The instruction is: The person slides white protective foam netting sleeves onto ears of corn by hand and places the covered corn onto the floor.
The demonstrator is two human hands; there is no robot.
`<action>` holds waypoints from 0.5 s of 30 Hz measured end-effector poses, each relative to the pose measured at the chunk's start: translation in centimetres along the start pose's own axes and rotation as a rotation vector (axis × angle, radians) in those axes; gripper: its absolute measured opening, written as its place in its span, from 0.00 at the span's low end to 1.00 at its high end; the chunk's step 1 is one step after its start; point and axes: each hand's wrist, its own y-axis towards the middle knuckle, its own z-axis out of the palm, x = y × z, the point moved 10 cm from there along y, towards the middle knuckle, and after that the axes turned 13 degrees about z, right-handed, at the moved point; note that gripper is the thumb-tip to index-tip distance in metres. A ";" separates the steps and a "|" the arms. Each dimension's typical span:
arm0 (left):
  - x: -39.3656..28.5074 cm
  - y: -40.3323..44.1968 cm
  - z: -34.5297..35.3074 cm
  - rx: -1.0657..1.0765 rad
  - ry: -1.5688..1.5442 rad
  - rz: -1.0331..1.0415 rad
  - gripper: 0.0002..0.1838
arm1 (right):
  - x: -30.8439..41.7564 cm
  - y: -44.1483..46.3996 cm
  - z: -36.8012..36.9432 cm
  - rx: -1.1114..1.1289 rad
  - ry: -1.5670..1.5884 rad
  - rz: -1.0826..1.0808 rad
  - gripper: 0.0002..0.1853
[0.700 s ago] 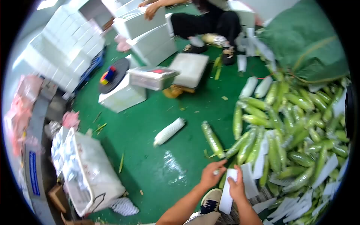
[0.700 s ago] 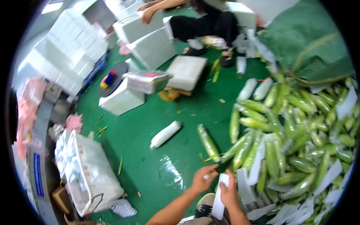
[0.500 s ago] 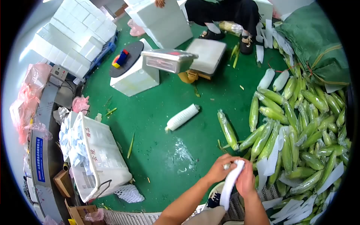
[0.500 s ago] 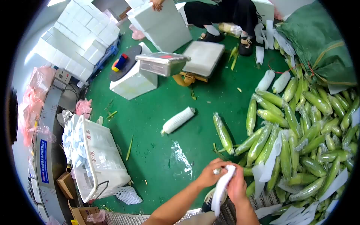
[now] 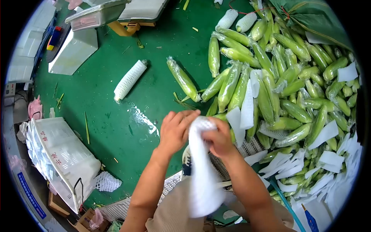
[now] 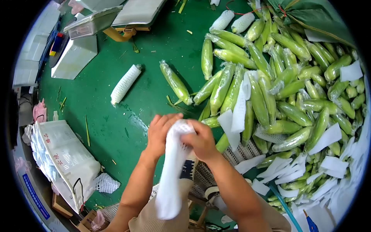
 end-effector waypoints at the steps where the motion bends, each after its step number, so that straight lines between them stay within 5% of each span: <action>1: 0.3 -0.6 0.7 0.012 -0.163 -0.015 0.18 | -0.8 0.9 0.3 0.027 0.132 0.039 0.10; 4: 1.2 -2.1 0.8 -0.113 -0.309 -0.161 0.22 | 1.1 1.8 0.8 0.025 0.108 -0.153 0.11; 5: 1.9 -3.1 1.4 -0.105 -0.465 -0.328 0.16 | 2.1 1.7 1.0 -0.001 0.035 -0.265 0.12; 6: 2.3 -4.2 2.1 -0.221 -0.770 -0.437 0.14 | -1.2 3.2 -0.6 -0.006 0.511 -0.078 0.12; 8: 2.6 -5.7 3.9 -0.470 -1.376 -0.630 0.14 | -2.9 3.8 -1.6 -0.087 0.507 -0.074 0.14; 15: 6.7 -12.1 9.2 -0.999 -1.474 -1.051 0.16 | -6.7 5.5 -2.6 -0.289 0.360 -0.072 0.11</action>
